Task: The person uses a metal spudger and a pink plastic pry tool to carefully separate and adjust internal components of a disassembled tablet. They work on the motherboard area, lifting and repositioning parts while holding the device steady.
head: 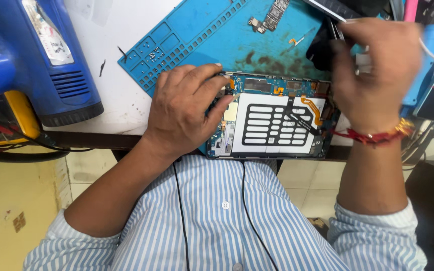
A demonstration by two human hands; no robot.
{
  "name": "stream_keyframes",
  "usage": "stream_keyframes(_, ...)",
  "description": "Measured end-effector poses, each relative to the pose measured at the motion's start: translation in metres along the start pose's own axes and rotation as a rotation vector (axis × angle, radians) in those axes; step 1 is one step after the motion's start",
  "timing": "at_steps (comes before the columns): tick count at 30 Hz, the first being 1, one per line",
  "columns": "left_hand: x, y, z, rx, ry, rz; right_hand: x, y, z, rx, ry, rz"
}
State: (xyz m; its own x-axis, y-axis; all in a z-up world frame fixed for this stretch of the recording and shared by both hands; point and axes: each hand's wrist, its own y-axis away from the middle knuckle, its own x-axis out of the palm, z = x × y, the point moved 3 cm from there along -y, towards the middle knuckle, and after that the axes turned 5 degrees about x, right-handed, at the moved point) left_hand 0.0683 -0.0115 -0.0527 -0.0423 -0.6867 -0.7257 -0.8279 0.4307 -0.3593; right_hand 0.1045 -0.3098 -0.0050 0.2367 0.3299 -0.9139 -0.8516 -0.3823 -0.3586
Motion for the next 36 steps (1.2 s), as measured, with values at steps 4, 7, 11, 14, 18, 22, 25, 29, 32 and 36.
stream_keyframes(4, 0.001, 0.001, -0.001, -0.008, 0.003, -0.009, 0.010, -0.023, 0.008, -0.122, -0.017, 0.114)
stream_keyframes(7, 0.001, 0.002, -0.002, -0.010, 0.005, -0.012, 0.012, -0.033, 0.006, -0.106, -0.050, 0.149)
stream_keyframes(11, 0.000, 0.003, -0.002, 0.001, -0.003, -0.017, 0.015, -0.038, 0.000, -0.149, -0.028, 0.164)
stream_keyframes(14, 0.001, 0.003, -0.002, 0.001, -0.005, -0.019, 0.020, -0.035, -0.004, -0.177, -0.016, 0.172)
stream_keyframes(18, 0.000, 0.003, -0.002, -0.007, 0.005, -0.018, 0.020, -0.031, -0.001, -0.138, -0.071, 0.191)
stream_keyframes(22, -0.003, 0.004, -0.002, 0.009, 0.059, -0.066, 0.015, -0.019, 0.027, -0.018, -0.284, 0.170)
stream_keyframes(25, -0.006, 0.004, -0.001, 0.031, 0.088, -0.077, 0.014, -0.010, 0.054, -0.060, -0.373, 0.185)
stream_keyframes(29, -0.002, 0.004, 0.000, 0.024, 0.043, -0.043, 0.023, -0.007, 0.068, -0.129, -0.349, 0.202)
stream_keyframes(32, 0.000, 0.002, -0.001, 0.019, -0.017, -0.019, 0.023, -0.013, 0.067, -0.180, -0.282, 0.213)
stream_keyframes(36, 0.002, 0.004, -0.002, 0.024, -0.059, -0.010, 0.023, -0.025, 0.067, -0.227, -0.266, 0.271)
